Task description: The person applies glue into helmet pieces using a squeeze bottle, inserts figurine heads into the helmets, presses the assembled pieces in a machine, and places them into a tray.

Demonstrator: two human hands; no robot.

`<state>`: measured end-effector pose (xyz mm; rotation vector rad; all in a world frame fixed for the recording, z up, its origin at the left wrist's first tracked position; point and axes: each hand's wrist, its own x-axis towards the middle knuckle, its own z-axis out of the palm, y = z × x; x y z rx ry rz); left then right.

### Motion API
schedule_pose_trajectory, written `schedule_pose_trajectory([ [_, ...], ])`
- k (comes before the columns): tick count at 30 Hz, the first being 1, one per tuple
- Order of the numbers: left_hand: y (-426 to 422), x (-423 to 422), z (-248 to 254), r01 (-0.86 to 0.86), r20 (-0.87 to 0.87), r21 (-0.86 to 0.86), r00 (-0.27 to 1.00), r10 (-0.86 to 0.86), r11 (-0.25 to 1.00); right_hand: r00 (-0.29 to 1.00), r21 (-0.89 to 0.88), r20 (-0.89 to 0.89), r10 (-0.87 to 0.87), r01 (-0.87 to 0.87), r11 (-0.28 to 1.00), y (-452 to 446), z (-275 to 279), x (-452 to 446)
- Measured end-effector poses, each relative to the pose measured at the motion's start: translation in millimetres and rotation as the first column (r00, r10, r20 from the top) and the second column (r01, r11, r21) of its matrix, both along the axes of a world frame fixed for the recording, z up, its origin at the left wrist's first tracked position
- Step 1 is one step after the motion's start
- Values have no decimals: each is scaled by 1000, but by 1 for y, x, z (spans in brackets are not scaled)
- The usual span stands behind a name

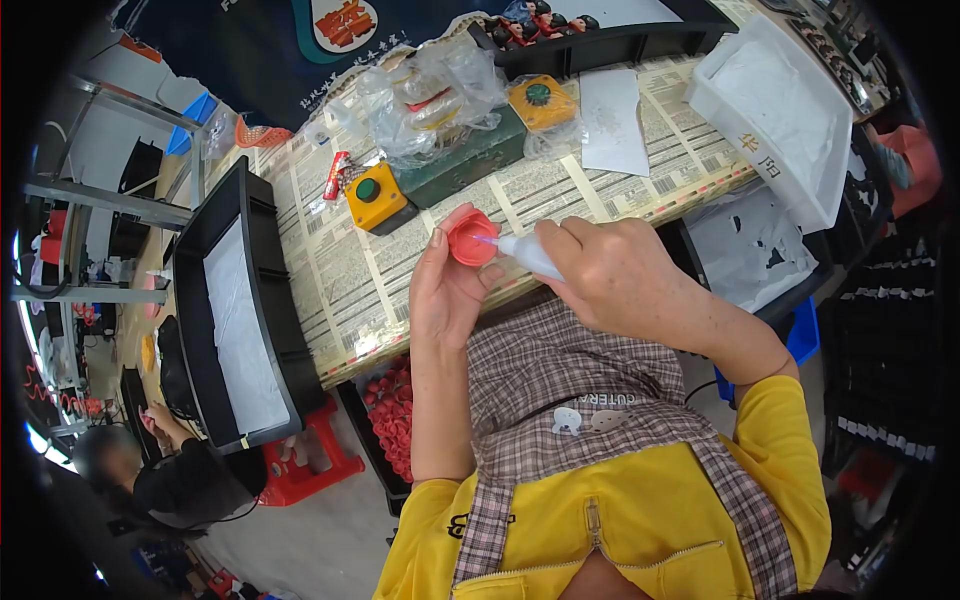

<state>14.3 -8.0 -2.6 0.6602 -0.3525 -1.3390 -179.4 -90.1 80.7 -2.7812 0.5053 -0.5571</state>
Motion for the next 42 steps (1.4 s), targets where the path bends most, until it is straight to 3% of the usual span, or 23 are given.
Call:
schedule_pose_trajectory([
  [17, 0, -5, 9, 0, 27, -19, 1000, 0, 1000, 996, -25, -82, -17, 15, 1000, -2, -2, 3],
  [42, 1, -1, 9, -45, 163, -19, 986, 48, 999, 998, -8, 67, 14, -13, 1000, 1, -4, -4],
])
